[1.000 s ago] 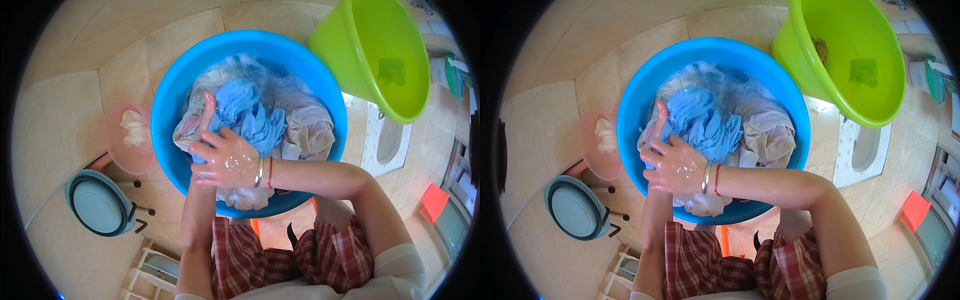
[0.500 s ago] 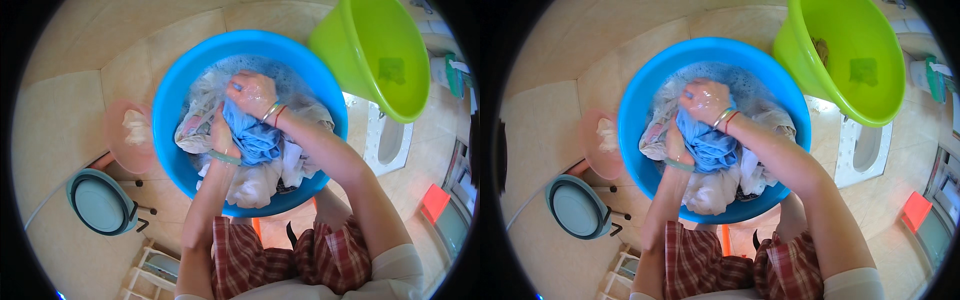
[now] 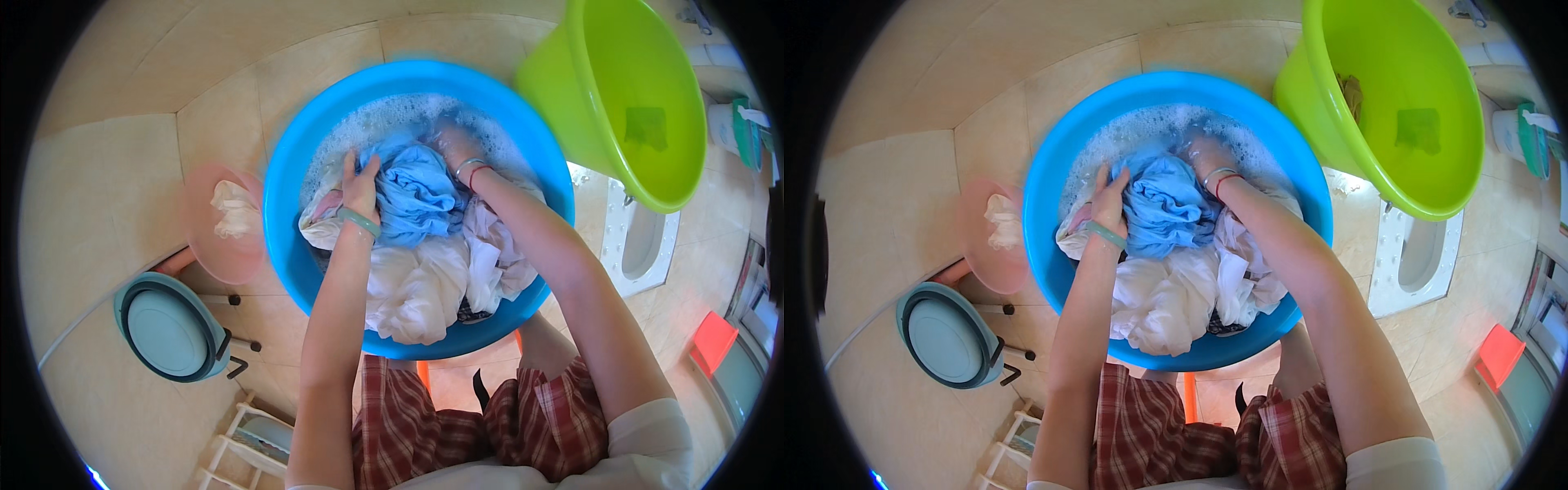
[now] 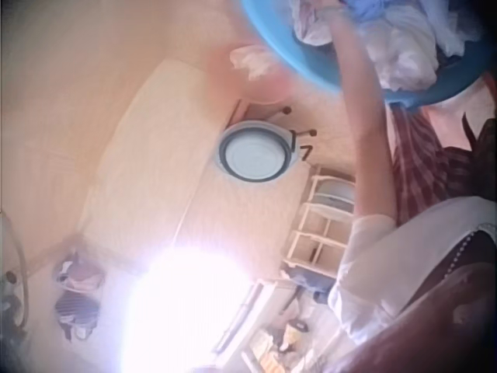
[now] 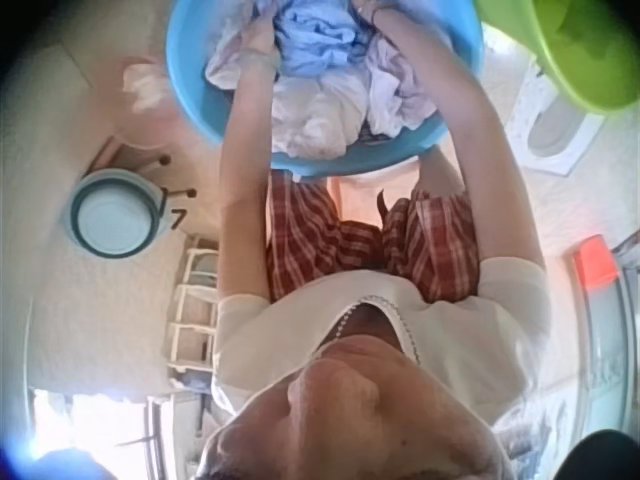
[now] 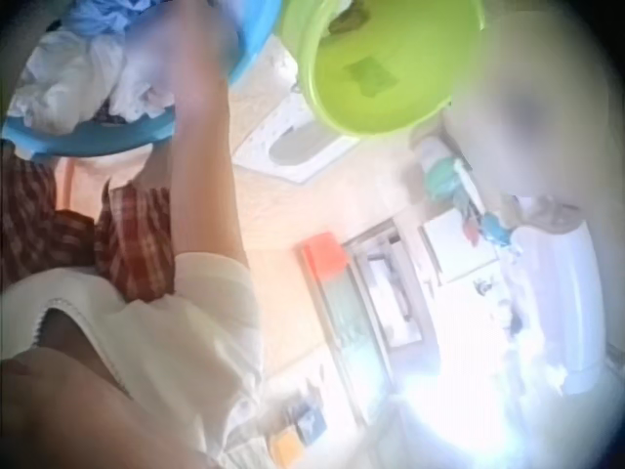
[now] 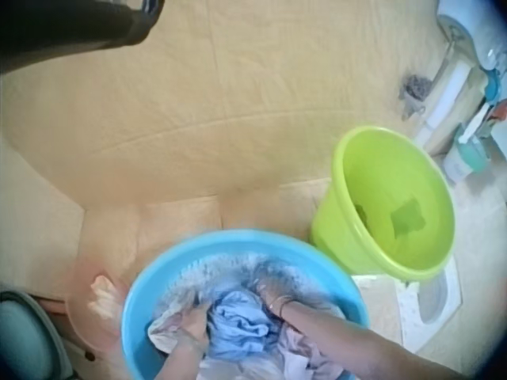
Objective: The person hand-washes a mixed load of clothes in a blue basin filled with soapy water. They repeatedly submerge, agitate, and wring out garments, then transfer them one by one into a green bucket beside the basin.
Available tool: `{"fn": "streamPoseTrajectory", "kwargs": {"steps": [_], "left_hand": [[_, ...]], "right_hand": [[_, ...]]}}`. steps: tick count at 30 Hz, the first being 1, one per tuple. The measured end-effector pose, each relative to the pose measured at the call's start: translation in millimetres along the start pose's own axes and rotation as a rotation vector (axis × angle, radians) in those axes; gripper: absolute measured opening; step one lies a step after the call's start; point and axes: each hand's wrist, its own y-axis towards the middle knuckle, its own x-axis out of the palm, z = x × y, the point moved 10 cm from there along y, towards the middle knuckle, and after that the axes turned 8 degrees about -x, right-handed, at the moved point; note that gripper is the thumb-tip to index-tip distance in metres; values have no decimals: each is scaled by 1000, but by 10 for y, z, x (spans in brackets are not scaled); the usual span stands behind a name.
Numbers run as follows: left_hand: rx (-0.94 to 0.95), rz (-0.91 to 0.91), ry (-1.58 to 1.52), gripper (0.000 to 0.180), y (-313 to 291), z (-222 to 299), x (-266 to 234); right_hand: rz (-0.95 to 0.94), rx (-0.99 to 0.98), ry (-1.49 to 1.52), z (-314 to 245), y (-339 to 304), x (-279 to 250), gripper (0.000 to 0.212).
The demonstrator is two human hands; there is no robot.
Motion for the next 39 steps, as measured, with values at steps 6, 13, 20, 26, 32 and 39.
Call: {"fn": "streamPoseTrajectory", "kwargs": {"steps": [6, 13, 20, 26, 32, 39], "left_hand": [[-297, -575, -453, 59, -199, -27, 267], [-337, -461, -472, 49, -842, 208, 528], [-239, -506, -578, 47, -627, 3, 380], [8, -573, -607, 46, -675, -29, 366], [-72, -129, -248, 52, -516, 127, 204], [75, -48, 166, 74, 149, -23, -248]], "right_hand": [[228, -877, 14, -1673, -1084, -327, 13], [283, -1148, 69, -2418, -1787, -359, 18], [483, -1068, 257, -2277, -1491, -575, 14], [479, -726, 197, -1636, -760, -645, 13], [354, -191, 8, -304, -161, -441, 30], [-28, -354, -150, -352, -203, 108, 49]]}}
